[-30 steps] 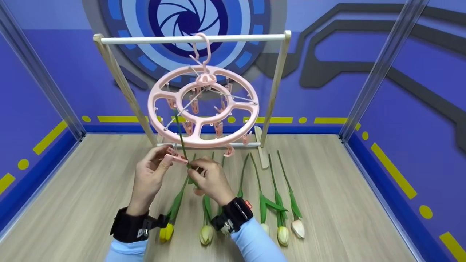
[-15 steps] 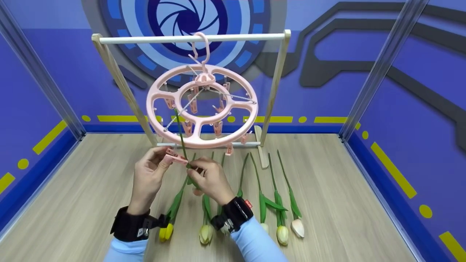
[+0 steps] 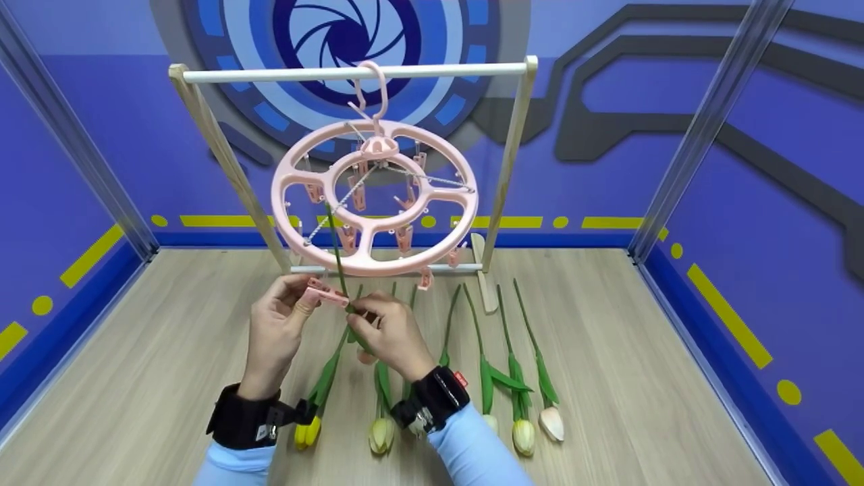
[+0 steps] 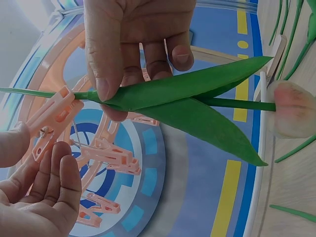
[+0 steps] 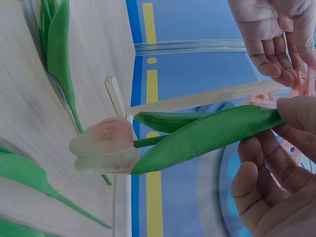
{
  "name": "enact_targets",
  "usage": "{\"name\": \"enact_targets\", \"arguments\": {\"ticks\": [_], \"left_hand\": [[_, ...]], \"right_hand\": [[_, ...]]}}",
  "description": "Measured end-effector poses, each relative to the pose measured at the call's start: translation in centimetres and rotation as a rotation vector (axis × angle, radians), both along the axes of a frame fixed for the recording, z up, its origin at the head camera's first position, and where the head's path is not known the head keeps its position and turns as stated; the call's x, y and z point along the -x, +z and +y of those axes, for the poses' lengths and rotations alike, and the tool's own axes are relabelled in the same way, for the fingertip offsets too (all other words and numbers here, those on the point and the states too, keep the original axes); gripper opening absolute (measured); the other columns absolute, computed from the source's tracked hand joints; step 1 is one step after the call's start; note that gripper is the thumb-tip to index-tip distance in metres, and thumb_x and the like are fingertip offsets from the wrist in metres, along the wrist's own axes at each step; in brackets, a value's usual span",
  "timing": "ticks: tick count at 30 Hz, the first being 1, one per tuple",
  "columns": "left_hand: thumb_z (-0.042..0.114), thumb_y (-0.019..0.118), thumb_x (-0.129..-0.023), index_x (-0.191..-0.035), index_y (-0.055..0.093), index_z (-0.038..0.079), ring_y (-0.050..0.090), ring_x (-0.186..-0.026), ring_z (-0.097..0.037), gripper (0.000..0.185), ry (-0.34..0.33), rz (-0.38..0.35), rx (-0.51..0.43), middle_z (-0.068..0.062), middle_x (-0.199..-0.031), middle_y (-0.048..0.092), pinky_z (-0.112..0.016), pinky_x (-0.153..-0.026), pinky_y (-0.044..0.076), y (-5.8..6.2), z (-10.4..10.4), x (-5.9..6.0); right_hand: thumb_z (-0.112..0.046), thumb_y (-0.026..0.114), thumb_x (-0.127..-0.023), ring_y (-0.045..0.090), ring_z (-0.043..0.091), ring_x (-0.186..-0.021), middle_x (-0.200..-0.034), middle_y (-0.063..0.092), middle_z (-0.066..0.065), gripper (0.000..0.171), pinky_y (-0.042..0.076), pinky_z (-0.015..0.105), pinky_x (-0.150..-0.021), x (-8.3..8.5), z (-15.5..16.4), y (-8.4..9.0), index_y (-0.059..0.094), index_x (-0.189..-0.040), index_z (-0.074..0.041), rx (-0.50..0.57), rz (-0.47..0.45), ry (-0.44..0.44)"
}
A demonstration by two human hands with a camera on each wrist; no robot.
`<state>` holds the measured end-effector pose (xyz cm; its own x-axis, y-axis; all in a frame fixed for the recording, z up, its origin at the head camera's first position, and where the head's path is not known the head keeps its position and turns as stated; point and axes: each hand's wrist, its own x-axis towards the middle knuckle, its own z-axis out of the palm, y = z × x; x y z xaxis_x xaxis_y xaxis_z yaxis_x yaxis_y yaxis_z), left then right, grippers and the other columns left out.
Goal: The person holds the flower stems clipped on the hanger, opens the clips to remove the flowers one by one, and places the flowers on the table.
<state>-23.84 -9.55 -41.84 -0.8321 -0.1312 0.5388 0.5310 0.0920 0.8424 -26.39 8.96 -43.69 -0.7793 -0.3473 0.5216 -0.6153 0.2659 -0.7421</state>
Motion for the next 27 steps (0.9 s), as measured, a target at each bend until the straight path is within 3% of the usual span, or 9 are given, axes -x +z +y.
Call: {"name": "enact_targets", "arguments": {"ticks": [12,27], "left_hand": [[0.006,0.067,-0.100,-0.118,0.066,-0.006,0.068,-0.095,-0.021,0.022,-0.002,-0.024,-0.043,-0.017,-0.106,0.071,-0.025,-0.082,0.053,0.17,0.12,-0.08],[0.004,0.068,-0.098,-0.114,0.065,-0.011,0.067,-0.089,-0.018,0.022,0.017,-0.054,-0.065,-0.018,-0.103,0.072,-0.024,-0.077,0.053,0.36,0.23,-0.14]], "right_hand": [[-0.005,0.071,-0.096,0.061,0.014,-0.077,-0.094,0.069,0.009,0.011,0.051,0.026,-0.066,-0.02,-0.09,-0.11,0.076,-0.104,0.000,0.009,-0.001,-0.013],[-0.001,0.072,-0.093,0.061,0.014,-0.077,-0.094,0.069,0.009,0.011,0.050,0.022,-0.065,0.09,-0.03,-0.23,0.076,-0.103,-0.002,0.020,-0.017,-0.010]]}}
